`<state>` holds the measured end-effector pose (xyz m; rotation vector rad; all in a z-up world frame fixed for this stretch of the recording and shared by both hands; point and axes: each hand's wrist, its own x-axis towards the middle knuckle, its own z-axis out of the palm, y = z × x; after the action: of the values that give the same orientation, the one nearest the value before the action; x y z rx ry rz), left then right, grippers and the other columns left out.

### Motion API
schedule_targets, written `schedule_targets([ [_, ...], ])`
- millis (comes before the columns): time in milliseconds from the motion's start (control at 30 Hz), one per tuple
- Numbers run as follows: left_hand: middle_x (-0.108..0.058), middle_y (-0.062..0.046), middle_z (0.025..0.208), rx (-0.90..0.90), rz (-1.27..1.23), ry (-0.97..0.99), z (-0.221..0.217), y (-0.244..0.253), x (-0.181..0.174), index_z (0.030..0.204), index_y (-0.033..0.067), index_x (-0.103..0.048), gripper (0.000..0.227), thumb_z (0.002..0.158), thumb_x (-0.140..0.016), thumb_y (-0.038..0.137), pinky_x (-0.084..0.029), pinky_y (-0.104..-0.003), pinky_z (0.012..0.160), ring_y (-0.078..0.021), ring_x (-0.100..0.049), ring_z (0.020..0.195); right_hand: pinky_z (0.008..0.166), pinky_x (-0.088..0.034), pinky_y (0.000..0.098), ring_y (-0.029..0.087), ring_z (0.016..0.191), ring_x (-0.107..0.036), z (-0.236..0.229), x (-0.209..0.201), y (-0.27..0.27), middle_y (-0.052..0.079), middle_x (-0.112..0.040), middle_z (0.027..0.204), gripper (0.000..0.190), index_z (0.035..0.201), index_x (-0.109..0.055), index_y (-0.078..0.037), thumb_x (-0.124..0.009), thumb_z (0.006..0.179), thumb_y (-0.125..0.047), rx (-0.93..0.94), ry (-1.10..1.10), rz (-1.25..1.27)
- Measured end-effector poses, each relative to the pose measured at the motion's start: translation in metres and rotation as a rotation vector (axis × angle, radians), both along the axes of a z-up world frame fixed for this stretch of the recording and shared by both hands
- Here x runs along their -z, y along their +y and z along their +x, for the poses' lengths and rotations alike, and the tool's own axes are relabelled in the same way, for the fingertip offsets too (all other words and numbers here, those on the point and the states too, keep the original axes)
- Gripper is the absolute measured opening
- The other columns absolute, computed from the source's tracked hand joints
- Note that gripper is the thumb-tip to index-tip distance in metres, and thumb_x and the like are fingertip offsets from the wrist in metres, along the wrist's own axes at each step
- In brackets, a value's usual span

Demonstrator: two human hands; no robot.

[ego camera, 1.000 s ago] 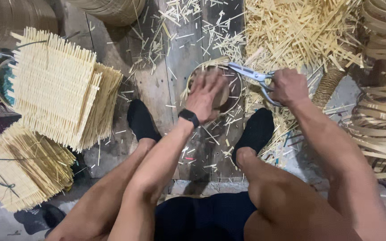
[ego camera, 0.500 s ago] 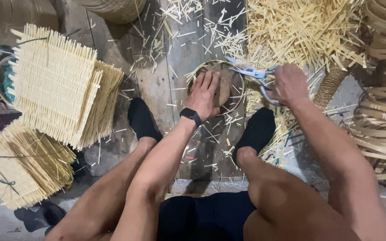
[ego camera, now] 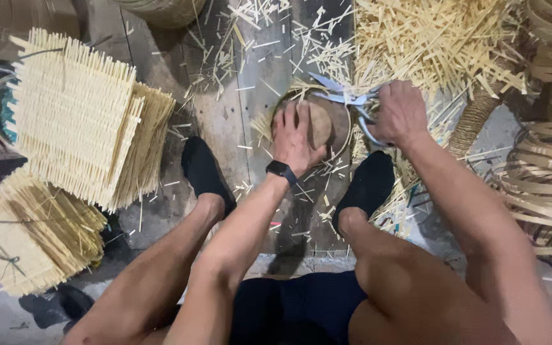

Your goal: The person sits on the floor and repeatedly trims the edges of woven bamboo trays using shears. They place a tray on a wooden block, cut the excess bamboo strips around the rim, and then stack the finished trays.

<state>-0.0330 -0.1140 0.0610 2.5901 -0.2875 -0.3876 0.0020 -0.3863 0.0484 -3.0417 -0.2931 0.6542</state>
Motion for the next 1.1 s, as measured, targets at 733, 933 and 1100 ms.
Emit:
schedule_targets([
  [733,-0.041,-0.023,0.152,-0.213,-0.165,-0.097,-0.004,0.004,0.002,0.151,0.0021,-0.033,0.115,0.058,-0.095,0.031,-0.038,-0.05,0.115,-0.0452,-0.045,0.135,0.089,-0.05,0.0436,0.032,0.095,-0.059,-0.04,0.009,-0.016,0.019,-0.059,0.096,0.07,0.106,-0.064,0.007,-0.066,0.089,-0.061,0.076,-0.021,0.04],
  [933,-0.041,-0.021,0.152,-0.047,-0.127,-0.013,0.005,0.01,-0.012,0.148,0.0071,-0.041,0.111,0.052,-0.093,0.027,-0.038,-0.053,0.115,-0.0485,-0.045,0.133,0.08,-0.053,0.0434,0.029,0.084,-0.061,-0.023,0.013,0.006,0.016,-0.06,0.09,0.042,0.099,-0.066,-0.001,-0.068,0.087,-0.04,0.059,0.036,0.018],
  [1100,-0.032,-0.029,0.151,-0.186,-0.072,0.111,-0.001,0.0,-0.015,0.151,0.025,-0.04,0.108,0.058,-0.093,0.035,-0.042,-0.057,0.108,-0.0552,-0.041,0.129,0.067,-0.054,0.0465,0.032,0.079,-0.062,-0.013,0.008,0.003,0.019,-0.061,0.084,0.056,0.096,-0.067,0.001,-0.074,0.083,-0.053,0.112,0.16,0.045],
])
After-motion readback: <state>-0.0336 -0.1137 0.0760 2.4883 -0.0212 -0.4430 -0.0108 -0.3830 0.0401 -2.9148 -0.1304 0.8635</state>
